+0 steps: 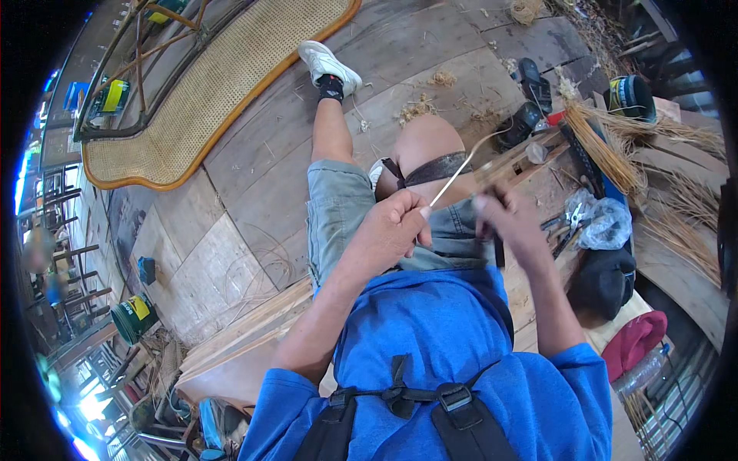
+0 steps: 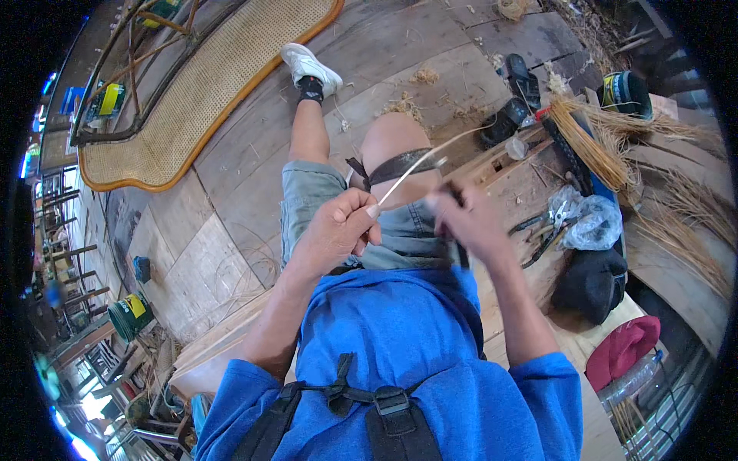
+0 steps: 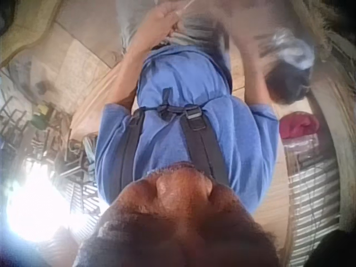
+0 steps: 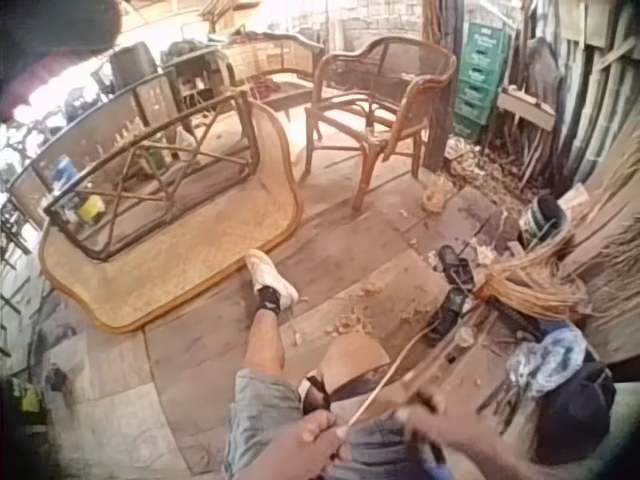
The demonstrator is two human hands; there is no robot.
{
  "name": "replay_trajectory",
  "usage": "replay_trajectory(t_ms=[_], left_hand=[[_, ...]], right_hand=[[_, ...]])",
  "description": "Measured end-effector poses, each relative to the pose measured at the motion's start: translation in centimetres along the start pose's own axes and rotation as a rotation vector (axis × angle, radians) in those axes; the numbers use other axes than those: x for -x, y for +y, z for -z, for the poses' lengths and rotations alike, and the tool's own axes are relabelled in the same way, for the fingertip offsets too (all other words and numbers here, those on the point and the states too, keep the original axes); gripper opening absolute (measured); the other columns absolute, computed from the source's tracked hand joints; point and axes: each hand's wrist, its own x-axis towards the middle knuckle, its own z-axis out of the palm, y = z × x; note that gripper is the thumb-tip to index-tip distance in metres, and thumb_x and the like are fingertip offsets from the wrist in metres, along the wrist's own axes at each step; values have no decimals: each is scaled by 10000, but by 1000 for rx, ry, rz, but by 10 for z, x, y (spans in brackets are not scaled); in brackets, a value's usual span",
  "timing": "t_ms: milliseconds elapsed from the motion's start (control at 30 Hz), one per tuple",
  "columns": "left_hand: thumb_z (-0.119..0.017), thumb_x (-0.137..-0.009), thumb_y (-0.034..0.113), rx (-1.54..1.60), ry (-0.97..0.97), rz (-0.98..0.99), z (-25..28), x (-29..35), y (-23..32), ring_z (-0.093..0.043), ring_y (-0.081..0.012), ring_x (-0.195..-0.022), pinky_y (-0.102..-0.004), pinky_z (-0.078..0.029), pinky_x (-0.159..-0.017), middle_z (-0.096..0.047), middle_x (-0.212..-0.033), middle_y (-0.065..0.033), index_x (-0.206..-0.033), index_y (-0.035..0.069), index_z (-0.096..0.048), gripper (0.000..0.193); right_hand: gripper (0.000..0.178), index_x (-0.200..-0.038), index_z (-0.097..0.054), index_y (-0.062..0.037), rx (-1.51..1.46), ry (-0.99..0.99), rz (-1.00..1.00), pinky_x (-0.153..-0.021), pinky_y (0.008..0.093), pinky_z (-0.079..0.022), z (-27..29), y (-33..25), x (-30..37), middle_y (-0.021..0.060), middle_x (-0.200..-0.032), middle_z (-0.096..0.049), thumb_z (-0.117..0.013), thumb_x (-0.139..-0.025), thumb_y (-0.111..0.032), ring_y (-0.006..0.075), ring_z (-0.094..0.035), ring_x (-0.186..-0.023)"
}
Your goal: Stripping or shaving thin strips of bamboo or wood using a small knife against a protected leg.
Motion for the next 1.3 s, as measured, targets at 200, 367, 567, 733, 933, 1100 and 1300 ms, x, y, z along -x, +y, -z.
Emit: replay_trajectory(t_ms=[200,367,567,733,933,1100,1300], left_hand=[[-478,-904,183,-198,99,-114,-1,18,-21,-471,-58,-549,-206,-379,-487,-549,-658,3,-908,27,-550,173],[-491,-897,161,-338,97,97,-1,53,-30,-476,-67,-608,-228,-396,-559,-548,-699,2,-915,29,-561,151],[-520,-885,145,-117,270,-75,-10,50,-39,-449,-57,-672,-223,-386,-596,-514,-697,9,-890,8,-566,144],[-532,-871,130,-310,236,-61,2,72,-43,-489,-93,-640,-252,-410,-588,-541,-697,-62,-899,8,-562,128],[-548,-857,122,-401,269,-121,8,98,-49,-513,-108,-602,-262,-423,-568,-548,-676,-101,-899,17,-572,116],[-552,-856,117,-298,313,-36,12,106,-56,-504,-92,-590,-247,-415,-559,-541,-647,-61,-883,17,-575,106],[-556,-850,99,-228,334,18,2,87,-48,-492,-81,-583,-248,-405,-534,-533,-630,-49,-881,17,-574,90]], right_hand=[[297,-1100,-463,-40,-570,-429,-82,-424,230,-382,-53,-3,15,6,-601,-490,-546,-874,-213,95,-485,-461],[239,-1060,-502,-42,-549,-202,-115,-417,215,-373,-43,0,3,5,-625,-492,-550,-867,-175,86,-472,-452],[214,-979,-491,-22,-585,-548,-186,-388,190,-339,-73,0,15,-4,-626,-477,-590,-854,-165,59,-426,-447],[244,-970,-508,-21,-759,-417,-206,-393,202,-344,-60,10,12,28,-670,-489,-626,-826,-179,82,-429,-448],[261,-995,-502,-34,-681,-294,-184,-376,192,-342,-49,17,3,32,-707,-516,-610,-837,-210,84,-447,-431],[178,-970,-491,-50,-749,-167,-155,-357,201,-347,-20,9,-2,32,-687,-546,-580,-851,-150,68,-471,-450],[198,-977,-506,-23,-628,-587,-223,-418,183,-344,-71,-2,17,-2,-666,-517,-595,-853,-149,44,-435,-475]])
